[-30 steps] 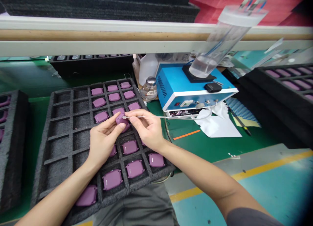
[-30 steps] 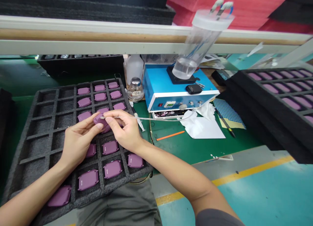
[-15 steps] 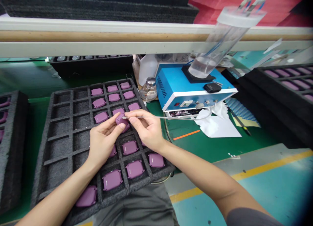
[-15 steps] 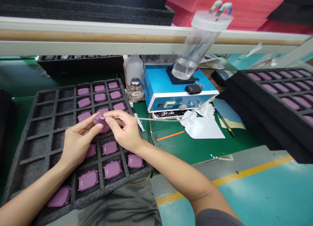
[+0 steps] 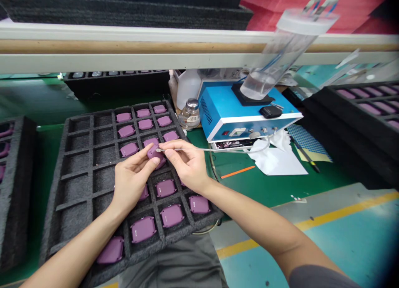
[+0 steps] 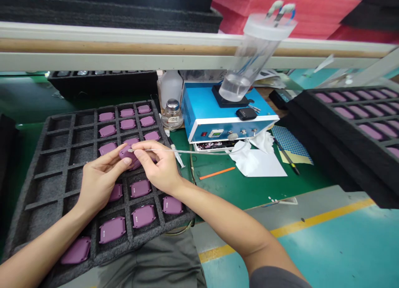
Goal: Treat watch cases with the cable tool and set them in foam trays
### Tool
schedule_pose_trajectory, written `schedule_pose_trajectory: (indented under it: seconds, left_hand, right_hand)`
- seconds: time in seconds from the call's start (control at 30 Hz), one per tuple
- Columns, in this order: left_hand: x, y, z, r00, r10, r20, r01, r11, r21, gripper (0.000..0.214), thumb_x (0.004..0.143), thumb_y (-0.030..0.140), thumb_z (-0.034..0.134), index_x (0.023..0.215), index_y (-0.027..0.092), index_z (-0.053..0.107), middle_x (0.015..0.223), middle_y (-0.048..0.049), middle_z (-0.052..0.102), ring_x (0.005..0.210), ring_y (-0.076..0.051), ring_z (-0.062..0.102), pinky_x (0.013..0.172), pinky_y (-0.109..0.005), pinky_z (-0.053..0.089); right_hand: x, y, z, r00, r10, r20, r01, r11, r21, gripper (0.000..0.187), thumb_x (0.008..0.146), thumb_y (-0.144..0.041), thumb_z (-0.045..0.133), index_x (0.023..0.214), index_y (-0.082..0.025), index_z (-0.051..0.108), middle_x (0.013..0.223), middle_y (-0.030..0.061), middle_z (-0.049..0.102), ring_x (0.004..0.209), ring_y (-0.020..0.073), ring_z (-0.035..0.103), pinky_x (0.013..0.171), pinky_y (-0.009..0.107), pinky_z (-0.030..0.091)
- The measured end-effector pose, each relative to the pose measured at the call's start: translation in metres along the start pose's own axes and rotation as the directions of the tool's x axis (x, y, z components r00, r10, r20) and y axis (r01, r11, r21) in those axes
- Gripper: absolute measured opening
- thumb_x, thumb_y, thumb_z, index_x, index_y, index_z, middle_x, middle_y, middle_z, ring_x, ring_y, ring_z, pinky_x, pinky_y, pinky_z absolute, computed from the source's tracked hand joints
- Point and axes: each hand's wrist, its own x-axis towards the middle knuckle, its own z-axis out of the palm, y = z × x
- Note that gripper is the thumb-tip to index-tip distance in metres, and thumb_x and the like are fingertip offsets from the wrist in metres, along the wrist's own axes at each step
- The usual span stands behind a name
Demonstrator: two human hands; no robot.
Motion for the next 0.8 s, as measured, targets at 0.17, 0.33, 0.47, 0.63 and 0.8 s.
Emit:
schedule_pose_trajectory:
  seconds: [0.17, 0.33, 0.47, 0.63, 0.8]
  left_hand:
    - [-0.0005, 0.0007, -0.0001, 1.0, 0.0, 0.003, 0.0, 1.0, 0.002, 0.061, 0.07, 0.042, 0.092, 0.123, 0.017, 0.076, 0.126, -0.0113, 0.074, 0.12, -0.034, 0.07, 0.107, -0.048, 0.057]
    - [-0.0006, 0.0012, 0.0, 1.0, -0.005, -0.002, 0.005, 1.0, 0.01, 0.063, 0.069, 0.044, 0.092, 0.123, 0.017, 0.076, 0.126, -0.0115, 0.075, 0.119, -0.034, 0.071, 0.107, -0.048, 0.057]
    - [-0.0011, 0.0019, -0.0013, 1.0, -0.005, -0.001, 0.005, 1.0, 0.013, 0.063, 0.069, 0.046, 0.092, 0.123, 0.017, 0.076, 0.125, -0.0113, 0.075, 0.118, -0.034, 0.071, 0.105, -0.048, 0.058]
    - [0.0013, -0.0033, 0.0003, 1.0, 0.014, 0.013, -0.014, 1.0, 0.012, 0.06, 0.071, 0.043, 0.09, 0.123, 0.016, 0.075, 0.127, -0.0118, 0.074, 0.118, -0.033, 0.071, 0.106, -0.047, 0.058]
    - [0.0004, 0.0038, -0.004, 0.993, 0.096, 0.064, -0.105, 0.982, 0.154, 0.052, 0.085, 0.035, 0.076, 0.131, 0.013, 0.069, 0.129, -0.0138, 0.073, 0.115, -0.03, 0.072, 0.103, -0.043, 0.058]
  right_hand:
    - [0.0003, -0.0006, 0.0005, 1.0, 0.006, -0.005, -0.006, 1.0, 0.0, 0.021, 0.094, -0.042, 0.067, 0.093, -0.022, 0.074, 0.1, 0.0056, 0.078, 0.097, 0.0187, 0.075, 0.092, 0.035, 0.063]
    - [0.0001, -0.0007, 0.0005, 1.0, 0.005, -0.005, -0.005, 1.0, -0.001, 0.021, 0.093, -0.043, 0.067, 0.093, -0.023, 0.074, 0.099, 0.0054, 0.078, 0.098, 0.0187, 0.075, 0.093, 0.035, 0.063]
    - [0.0, -0.0009, 0.0005, 1.0, 0.015, -0.004, -0.015, 1.0, -0.015, 0.024, 0.093, -0.046, 0.066, 0.093, -0.023, 0.074, 0.1, 0.0056, 0.078, 0.098, 0.0192, 0.075, 0.093, 0.035, 0.063]
    - [0.0017, -0.0003, 0.0003, 1.0, -0.01, -0.01, 0.009, 1.0, -0.02, 0.022, 0.094, -0.043, 0.066, 0.093, -0.022, 0.074, 0.1, 0.0059, 0.079, 0.098, 0.0189, 0.075, 0.093, 0.035, 0.063]
    - [-0.0066, -0.0035, -0.0033, 0.999, 0.009, -0.043, -0.011, 0.999, -0.046, 0.021, 0.093, -0.043, 0.069, 0.095, -0.022, 0.074, 0.098, 0.0054, 0.08, 0.092, 0.0185, 0.076, 0.088, 0.035, 0.064]
